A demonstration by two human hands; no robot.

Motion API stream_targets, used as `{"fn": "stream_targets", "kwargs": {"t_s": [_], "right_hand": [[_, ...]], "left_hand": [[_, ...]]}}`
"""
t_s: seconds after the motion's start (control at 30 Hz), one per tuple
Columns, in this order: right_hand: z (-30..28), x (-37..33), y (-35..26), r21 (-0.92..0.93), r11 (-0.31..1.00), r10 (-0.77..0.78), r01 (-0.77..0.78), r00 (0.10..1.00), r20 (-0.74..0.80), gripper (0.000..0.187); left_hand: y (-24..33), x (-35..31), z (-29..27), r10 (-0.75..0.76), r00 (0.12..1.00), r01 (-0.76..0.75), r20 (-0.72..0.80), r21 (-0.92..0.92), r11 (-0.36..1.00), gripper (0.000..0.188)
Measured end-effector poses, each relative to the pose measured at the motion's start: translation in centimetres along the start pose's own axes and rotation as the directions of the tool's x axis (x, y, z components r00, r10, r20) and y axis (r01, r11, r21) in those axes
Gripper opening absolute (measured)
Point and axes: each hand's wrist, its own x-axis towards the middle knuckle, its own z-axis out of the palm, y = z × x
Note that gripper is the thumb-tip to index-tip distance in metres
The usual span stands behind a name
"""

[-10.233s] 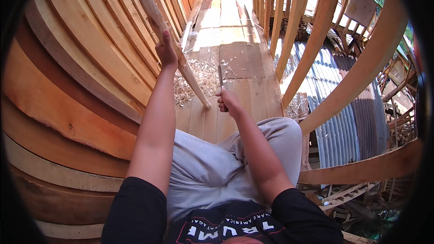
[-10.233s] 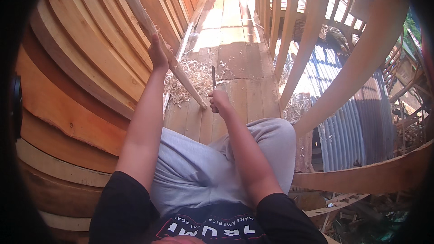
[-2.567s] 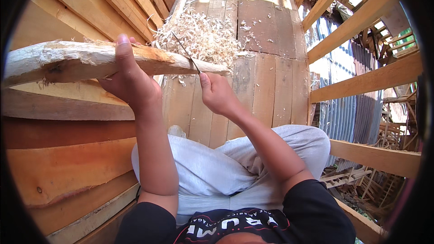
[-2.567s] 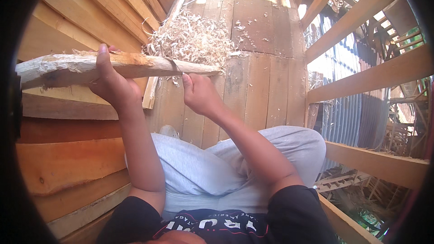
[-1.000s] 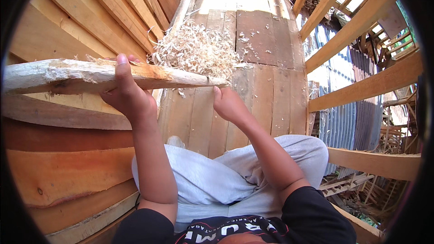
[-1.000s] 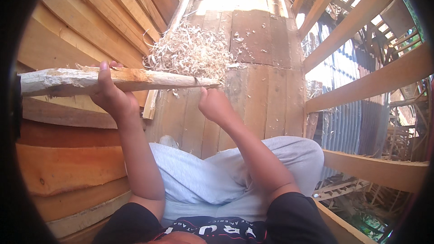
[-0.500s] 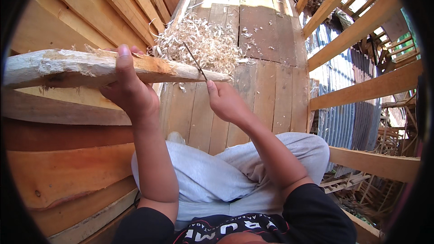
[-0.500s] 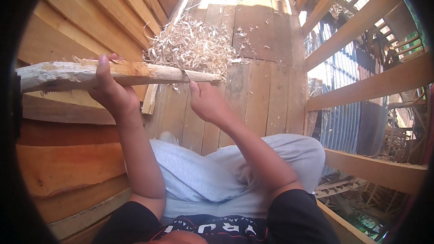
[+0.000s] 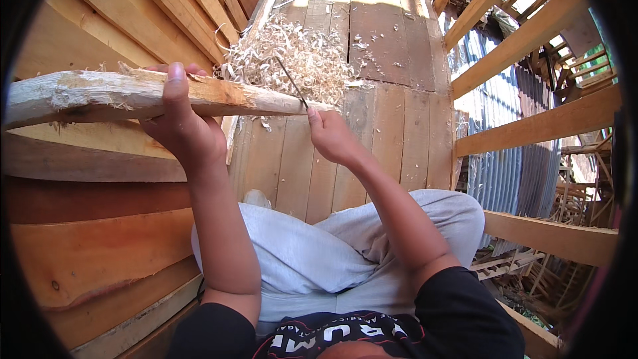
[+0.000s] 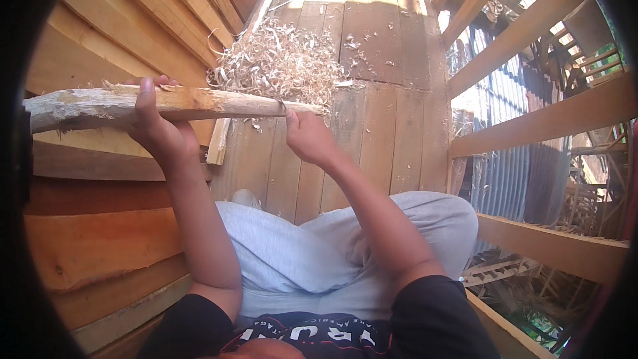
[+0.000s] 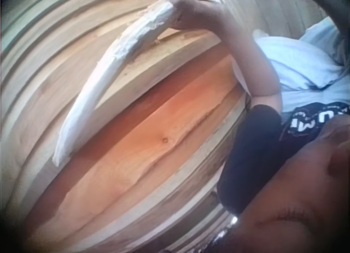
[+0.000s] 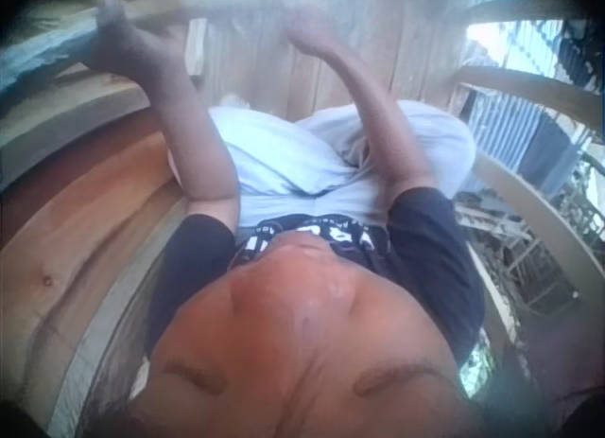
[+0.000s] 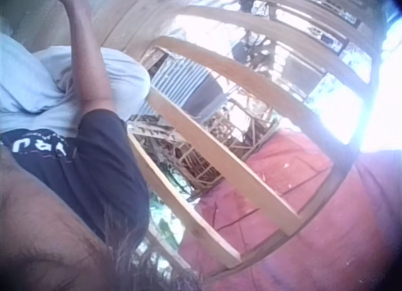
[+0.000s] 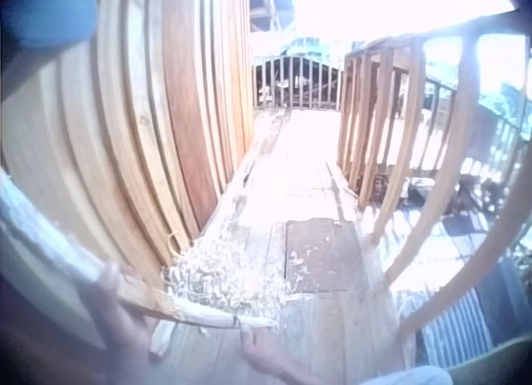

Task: The person sits cross-legged on a wooden floor and uses a knife to shave and shape a long piece of wood. Wood shavings accumulate on the floor as the person repeatedly scrapes the surface of the wood.

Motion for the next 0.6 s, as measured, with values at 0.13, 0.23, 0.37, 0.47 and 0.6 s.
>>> {"fn": "stream_targets", "kwargs": {"t_s": [0.13, 0.23, 0.37, 0.47, 0.6], "right_hand": [[-1.4, 2.3, 5.8, 0.043, 0.969, 0.244, -0.243, 0.969, -0.047, 0.053], [-0.8, 1.8, 4.7, 0.030, 0.986, 0.165, -0.164, 0.985, -0.041, 0.052], [-0.3, -0.9, -1.6, 0.033, 0.993, -0.113, 0.114, 0.993, -0.013, 0.051], [-1.0, 1.3, 3.1, -0.008, 0.998, 0.055, -0.056, 0.998, -0.040, 0.051], [-1.5, 2.2, 5.2, 0.032, 0.936, 0.349, -0.351, 0.936, 0.054, 0.051]], "left_hand": [[-0.1, 0.2, 0.5, -0.007, 1.000, 0.007, 0.009, -0.063, 0.998, 0.039], [-0.2, 0.5, 0.2, -0.014, 0.999, 0.017, 0.031, -0.083, 0.996, 0.039], [0.0, 0.4, -0.3, 0.006, 1.000, -0.005, 0.004, -0.066, 0.998, 0.036], [0.0, 0.2, 0.8, 0.030, 1.000, -0.029, 0.008, -0.104, 0.994, 0.033], [-0.5, 0.8, -0.1, 0.007, 0.999, -0.003, 0.037, -0.112, 0.994, 0.033]]}}
